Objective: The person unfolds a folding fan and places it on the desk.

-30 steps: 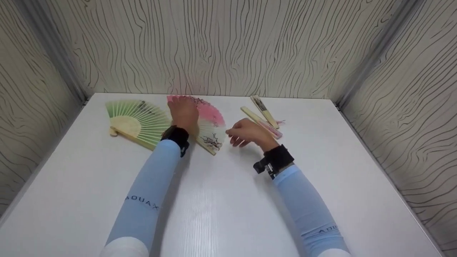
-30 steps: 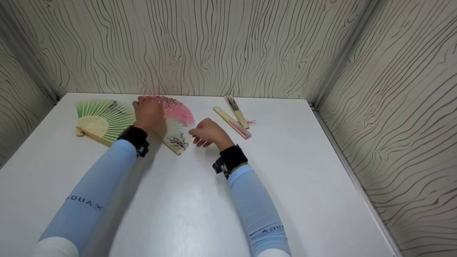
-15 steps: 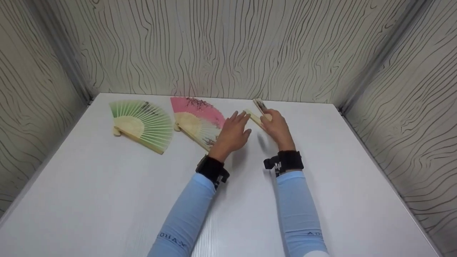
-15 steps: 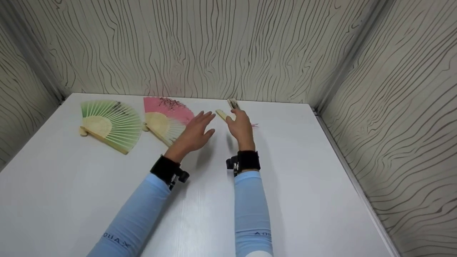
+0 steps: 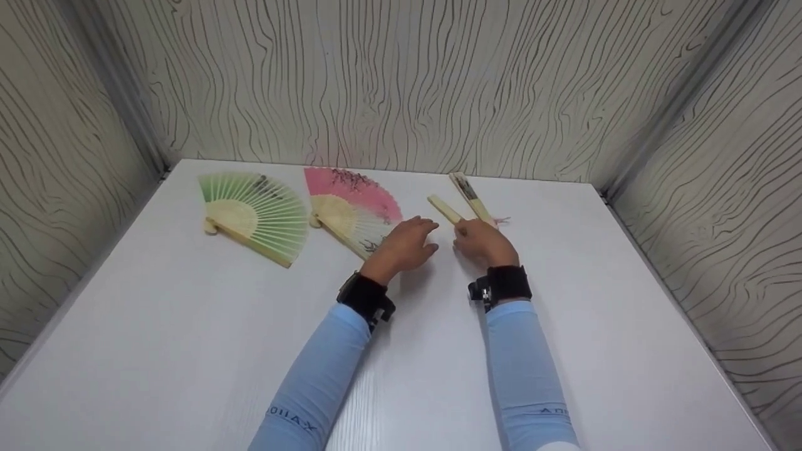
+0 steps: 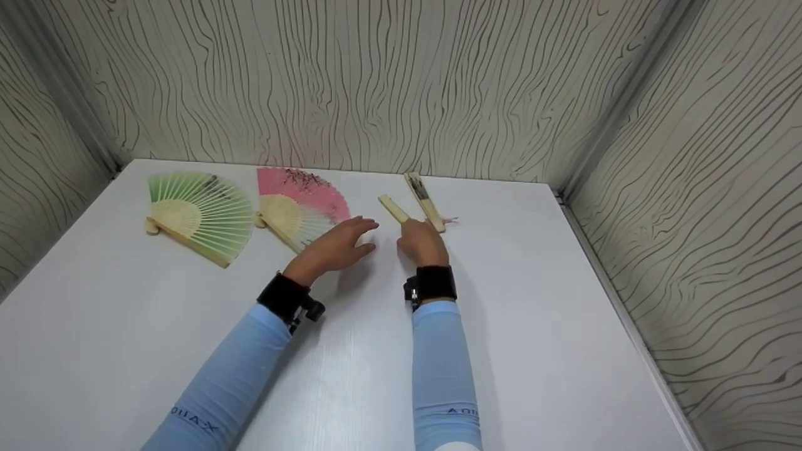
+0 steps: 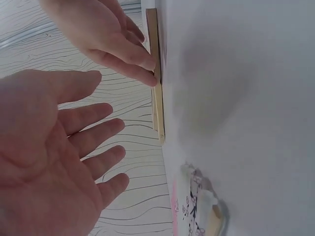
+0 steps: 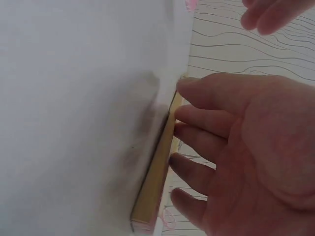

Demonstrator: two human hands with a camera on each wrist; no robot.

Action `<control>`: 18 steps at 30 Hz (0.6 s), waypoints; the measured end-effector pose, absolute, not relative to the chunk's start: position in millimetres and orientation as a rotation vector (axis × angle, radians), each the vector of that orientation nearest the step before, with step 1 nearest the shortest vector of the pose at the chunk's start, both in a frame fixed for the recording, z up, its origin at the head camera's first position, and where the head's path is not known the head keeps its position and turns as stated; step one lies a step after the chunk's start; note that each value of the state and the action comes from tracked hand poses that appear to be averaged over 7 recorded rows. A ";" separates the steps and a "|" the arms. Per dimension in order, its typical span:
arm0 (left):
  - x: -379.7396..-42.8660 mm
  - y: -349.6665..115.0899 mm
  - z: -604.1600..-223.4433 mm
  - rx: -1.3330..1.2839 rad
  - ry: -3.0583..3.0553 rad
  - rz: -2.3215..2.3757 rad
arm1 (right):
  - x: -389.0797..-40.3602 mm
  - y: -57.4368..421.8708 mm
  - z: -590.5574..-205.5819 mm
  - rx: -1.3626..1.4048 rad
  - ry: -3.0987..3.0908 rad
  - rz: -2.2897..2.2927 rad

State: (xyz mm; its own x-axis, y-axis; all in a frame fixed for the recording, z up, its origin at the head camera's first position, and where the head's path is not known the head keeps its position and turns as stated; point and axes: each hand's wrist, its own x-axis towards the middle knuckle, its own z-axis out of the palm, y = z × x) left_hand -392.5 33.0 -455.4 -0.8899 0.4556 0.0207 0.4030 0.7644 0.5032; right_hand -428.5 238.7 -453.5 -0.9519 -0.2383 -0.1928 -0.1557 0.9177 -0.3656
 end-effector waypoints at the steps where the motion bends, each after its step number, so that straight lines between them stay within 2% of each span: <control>1: -392.4 31.4 -456.0 0.687 2.837 0.792 | -426.6 238.7 -451.6 -0.257 2.845 -0.538; 4: -392.2 28.9 -457.8 0.677 2.801 0.847 | -423.0 240.3 -447.6 -0.179 2.855 -0.638; 8: -392.0 30.6 -460.8 0.736 2.799 0.898 | -421.8 247.1 -445.6 -0.229 2.857 -0.705; 13: -389.6 36.9 -464.7 0.855 2.810 0.865 | -416.2 257.0 -442.0 -0.228 2.781 -0.612; 18: -386.5 45.3 -468.0 0.808 2.801 0.870 | -408.1 260.2 -439.0 -0.232 2.712 -0.517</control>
State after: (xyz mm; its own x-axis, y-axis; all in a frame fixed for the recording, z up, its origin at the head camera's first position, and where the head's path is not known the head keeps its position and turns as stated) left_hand -386.5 45.3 -468.0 -0.8543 0.5163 0.0598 0.4593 0.6962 0.5517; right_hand -408.1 260.2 -439.0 -0.9184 -0.2257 -0.3249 -0.0904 0.9193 -0.3831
